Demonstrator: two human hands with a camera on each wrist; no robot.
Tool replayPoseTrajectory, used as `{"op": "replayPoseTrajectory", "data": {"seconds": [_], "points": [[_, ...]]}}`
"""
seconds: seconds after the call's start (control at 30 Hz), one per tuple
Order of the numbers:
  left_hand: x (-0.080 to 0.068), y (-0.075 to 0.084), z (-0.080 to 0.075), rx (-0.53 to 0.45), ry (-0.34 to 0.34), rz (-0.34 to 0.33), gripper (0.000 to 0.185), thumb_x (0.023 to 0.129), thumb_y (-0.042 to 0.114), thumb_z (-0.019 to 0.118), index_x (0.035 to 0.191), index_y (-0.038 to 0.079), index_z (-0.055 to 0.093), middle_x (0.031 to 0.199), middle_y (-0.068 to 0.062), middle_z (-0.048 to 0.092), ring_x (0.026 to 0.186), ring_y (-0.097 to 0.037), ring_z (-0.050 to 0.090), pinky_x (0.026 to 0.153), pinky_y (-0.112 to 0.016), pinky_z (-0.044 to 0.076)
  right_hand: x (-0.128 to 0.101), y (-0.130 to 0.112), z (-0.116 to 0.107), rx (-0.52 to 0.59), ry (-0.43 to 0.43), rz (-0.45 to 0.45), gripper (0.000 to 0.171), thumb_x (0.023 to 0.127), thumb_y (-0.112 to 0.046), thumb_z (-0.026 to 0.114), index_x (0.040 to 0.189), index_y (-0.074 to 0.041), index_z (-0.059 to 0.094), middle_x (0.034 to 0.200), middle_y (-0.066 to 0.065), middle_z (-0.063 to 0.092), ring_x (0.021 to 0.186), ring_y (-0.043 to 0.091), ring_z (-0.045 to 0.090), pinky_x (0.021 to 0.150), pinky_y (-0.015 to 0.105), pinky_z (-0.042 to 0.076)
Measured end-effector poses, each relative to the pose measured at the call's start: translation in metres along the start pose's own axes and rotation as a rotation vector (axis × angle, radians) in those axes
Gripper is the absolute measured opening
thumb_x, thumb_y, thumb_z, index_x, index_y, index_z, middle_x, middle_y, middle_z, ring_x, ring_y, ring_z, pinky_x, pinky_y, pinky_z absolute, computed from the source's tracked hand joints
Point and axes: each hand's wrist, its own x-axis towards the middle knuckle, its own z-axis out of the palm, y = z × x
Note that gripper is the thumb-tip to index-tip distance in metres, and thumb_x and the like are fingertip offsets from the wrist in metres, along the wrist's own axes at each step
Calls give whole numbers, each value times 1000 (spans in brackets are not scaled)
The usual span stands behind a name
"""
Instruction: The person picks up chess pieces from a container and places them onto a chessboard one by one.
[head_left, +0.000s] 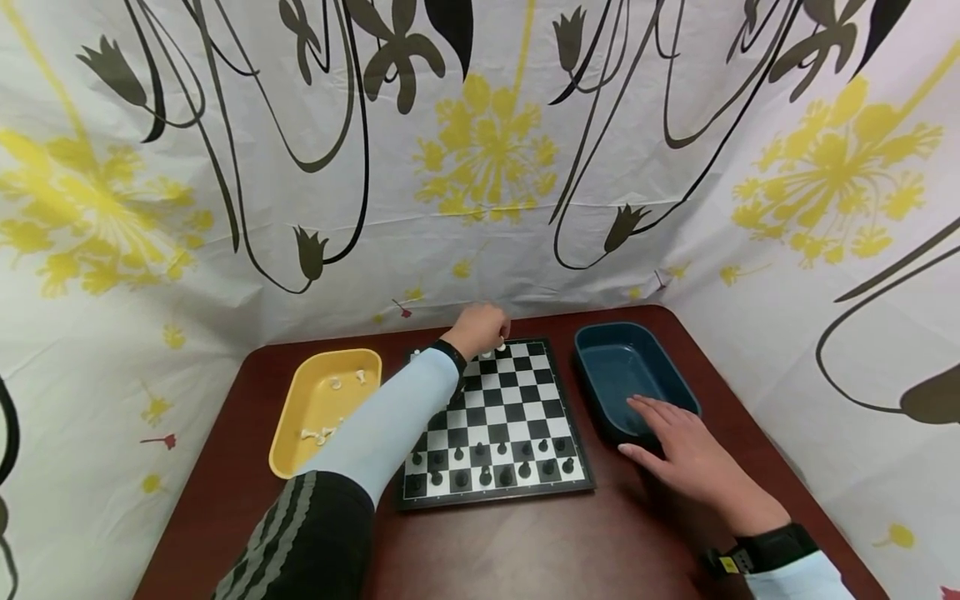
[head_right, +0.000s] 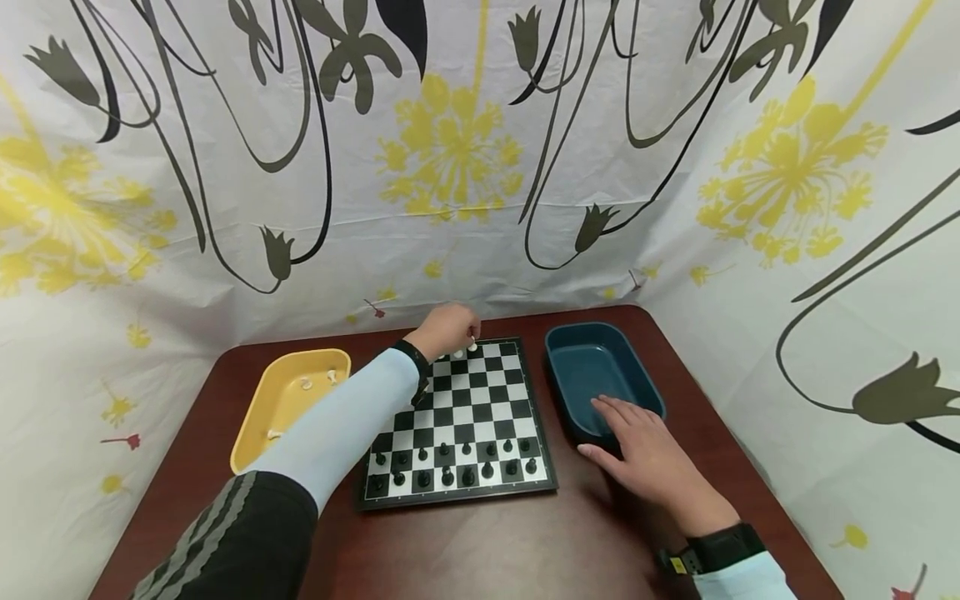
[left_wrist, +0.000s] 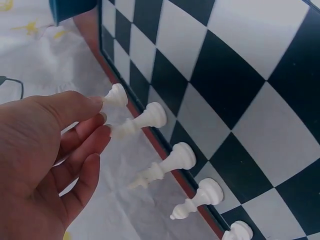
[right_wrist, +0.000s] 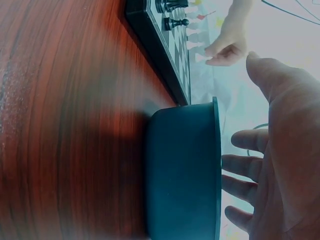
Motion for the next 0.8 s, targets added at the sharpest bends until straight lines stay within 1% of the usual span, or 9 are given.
{"op": "replayPoseTrajectory", "data": {"seconds": [0.07,0.3,0.43,0.6,0.7,0.8], "points": [[2,-1,3,11,-1,-7,6,107,20,76,108,19,82,108,3,76,97,-18,69,86,-38,58,0,1,0,1,-1,3,78,106,-55,71,161,-3,54,162,21,54,147,46,51,115,75,40],[9,-3,13,7,-19,-29,6,106,19,76,101,20,80,104,3,74,94,-18,68,84,-38,58,-2,4,-3,4,-7,8,77,106,-55,71,161,-5,53,162,20,54,147,46,51,115,75,40],[11,-5,18,3,-34,-34,5,106,22,77,104,21,81,103,4,74,92,-17,67,83,-38,57,-1,3,-4,0,-5,3,77,105,-54,72,161,-4,54,161,21,55,146,47,52,114,75,41],[13,-6,23,4,-49,-38,6,107,23,75,106,22,81,104,5,74,93,-16,67,85,-38,57,-2,3,-3,-1,-5,4,77,105,-55,71,161,-4,54,161,21,55,145,47,52,113,75,42],[13,-6,22,-5,-49,-43,7,108,22,74,107,22,81,105,4,75,93,-17,67,86,-38,57,-2,3,-2,2,-6,7,77,106,-55,71,161,-4,53,161,21,55,146,47,52,114,75,41],[12,-6,21,-19,-53,-49,8,108,23,75,112,21,81,109,3,75,96,-18,68,87,-39,57,-2,3,-2,1,-7,8,77,106,-55,71,161,-4,53,162,21,54,146,46,51,114,75,41]]}}
